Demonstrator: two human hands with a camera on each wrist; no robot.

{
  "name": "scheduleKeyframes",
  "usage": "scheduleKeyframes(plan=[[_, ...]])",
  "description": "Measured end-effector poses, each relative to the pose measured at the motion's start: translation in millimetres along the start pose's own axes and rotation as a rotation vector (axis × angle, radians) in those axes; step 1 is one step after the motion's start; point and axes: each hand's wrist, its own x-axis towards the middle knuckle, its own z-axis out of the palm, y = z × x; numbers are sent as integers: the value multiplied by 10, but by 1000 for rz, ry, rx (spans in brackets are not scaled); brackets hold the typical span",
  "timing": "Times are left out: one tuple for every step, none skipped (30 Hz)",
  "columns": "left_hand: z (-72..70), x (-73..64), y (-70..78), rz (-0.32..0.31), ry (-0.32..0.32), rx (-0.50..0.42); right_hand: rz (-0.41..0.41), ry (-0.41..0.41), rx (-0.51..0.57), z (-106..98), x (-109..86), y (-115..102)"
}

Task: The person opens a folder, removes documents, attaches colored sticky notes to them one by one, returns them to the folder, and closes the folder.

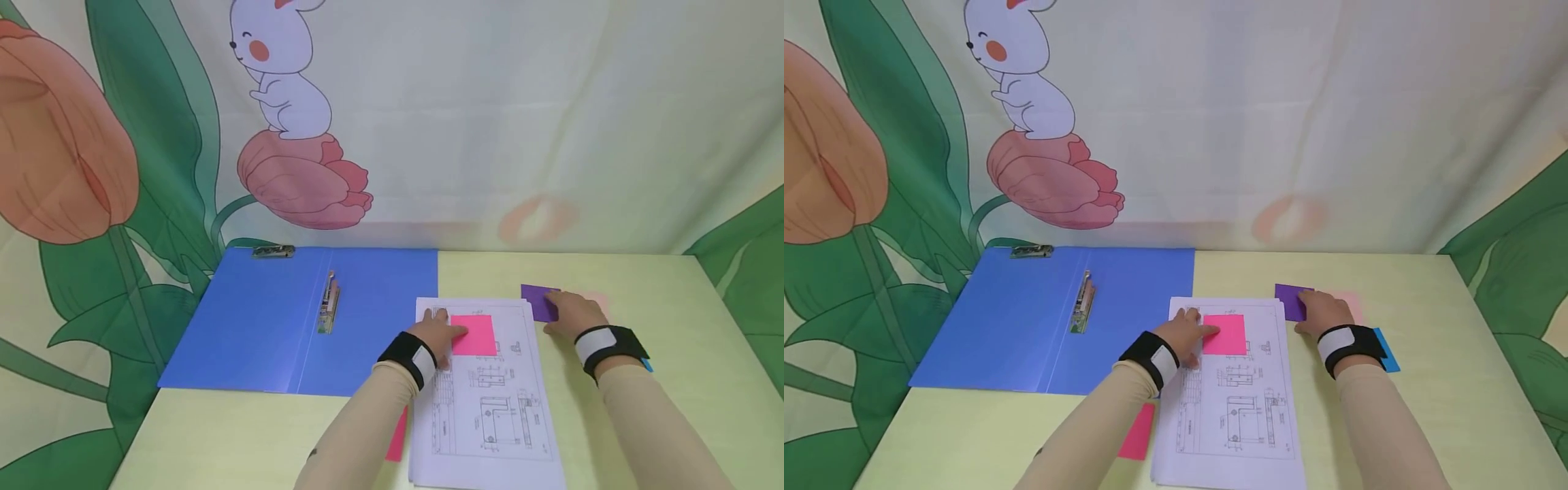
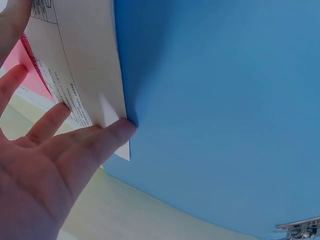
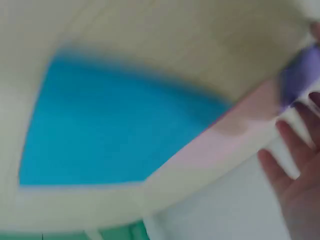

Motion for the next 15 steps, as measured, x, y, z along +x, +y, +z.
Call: scheduleKeyframes(plan=[[5, -8, -10, 5, 8, 4, -32, -15, -35, 17, 12, 46], [11, -14, -20, 9, 16, -1, -53, -21, -58, 34, 19, 77], [17, -22, -27, 13, 26, -10, -66, -16, -73, 50, 23, 103], [22, -30, -31, 17, 31, -10, -79, -6, -82, 60, 24, 122], [32, -37, -36, 20, 40, -11, -99, 12, -94, 70, 26, 139], [39, -44, -39, 23, 43, -6, -126, 40, -103, 73, 25, 148], [46, -49, -42, 23, 49, -4, -140, 65, -104, 69, 22, 154], [54, -53, -45, 24, 54, 0, -152, 99, -106, 52, 15, 155], [60, -59, -48, 22, 63, 9, -166, 144, -116, 31, 10, 161], [64, -64, -52, 23, 75, 25, -171, 193, -116, -3, 3, 164], [74, -63, -58, 22, 90, 42, -170, 249, -111, -47, -2, 171], [86, -60, -52, 24, 104, 62, -146, 303, -90, -98, -22, 187], [101, -55, -51, 26, 122, 83, -103, 345, -52, -163, -50, 195], [114, -52, -51, 29, 140, 99, -64, 391, -9, -236, -83, 192], [125, -53, -53, 34, 156, 107, -18, 429, 61, -317, -124, 173]])
